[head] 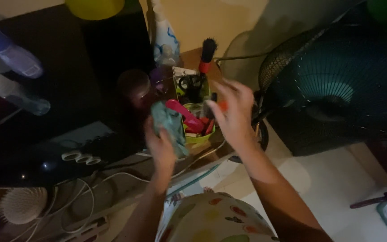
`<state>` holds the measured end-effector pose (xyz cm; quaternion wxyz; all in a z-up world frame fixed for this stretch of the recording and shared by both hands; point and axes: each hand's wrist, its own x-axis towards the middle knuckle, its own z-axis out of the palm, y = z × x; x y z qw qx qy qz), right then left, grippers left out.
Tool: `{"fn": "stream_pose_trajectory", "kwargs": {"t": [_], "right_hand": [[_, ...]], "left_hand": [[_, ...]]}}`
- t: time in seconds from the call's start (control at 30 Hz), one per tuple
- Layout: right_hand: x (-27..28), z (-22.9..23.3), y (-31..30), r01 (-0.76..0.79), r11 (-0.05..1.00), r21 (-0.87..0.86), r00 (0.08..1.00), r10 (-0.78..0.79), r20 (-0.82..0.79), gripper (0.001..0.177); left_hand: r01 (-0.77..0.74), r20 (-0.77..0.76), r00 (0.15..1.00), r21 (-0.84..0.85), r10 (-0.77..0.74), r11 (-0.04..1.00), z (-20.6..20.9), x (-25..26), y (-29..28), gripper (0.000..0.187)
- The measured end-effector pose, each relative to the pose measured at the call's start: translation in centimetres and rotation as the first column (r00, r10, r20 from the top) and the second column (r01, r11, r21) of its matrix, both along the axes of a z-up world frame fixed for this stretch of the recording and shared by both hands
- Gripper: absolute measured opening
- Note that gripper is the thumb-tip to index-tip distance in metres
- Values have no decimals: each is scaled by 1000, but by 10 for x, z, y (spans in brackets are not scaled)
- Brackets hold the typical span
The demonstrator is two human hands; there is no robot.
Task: Clean various objects and surfaces on a desk and surrounding equipment using a cloth.
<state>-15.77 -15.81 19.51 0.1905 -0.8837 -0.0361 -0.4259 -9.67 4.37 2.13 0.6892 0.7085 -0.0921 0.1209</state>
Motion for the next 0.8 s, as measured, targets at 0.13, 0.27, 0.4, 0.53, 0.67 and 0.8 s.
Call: {"fn": "stream_pose_trajectory", "kwargs": {"t": [0.13, 0.27, 0.4, 0.53, 0.67, 0.8], "right_hand": [[-18, -87, 8, 9, 865, 501, 999, -25, 26, 36], [-8, -141, 12, -35, 577, 816, 965, 231, -121, 44], [1, -138, 10, 77, 705, 705, 871, 297, -392, 50], [4, -141, 1, 6, 659, 752, 846, 398, -355, 50], [4, -137, -3, 87, 659, 747, 802, 398, -445, 42], [7, -165, -5, -19, 677, 736, 855, 392, -339, 37]], "left_hand": [[120, -77, 990, -27, -121, 992, 4, -43, -24, 53], [165, -64, 985, 142, -158, 976, -10, -27, -24, 49], [220, -144, 967, 47, -211, 974, -21, 21, -22, 46], [259, -140, 956, -18, -259, 966, -58, 96, -35, 35], [323, -205, 909, -206, -364, 924, -1, 131, -60, 41], [269, -122, 950, -147, -288, 952, -31, 156, -76, 42]]}}
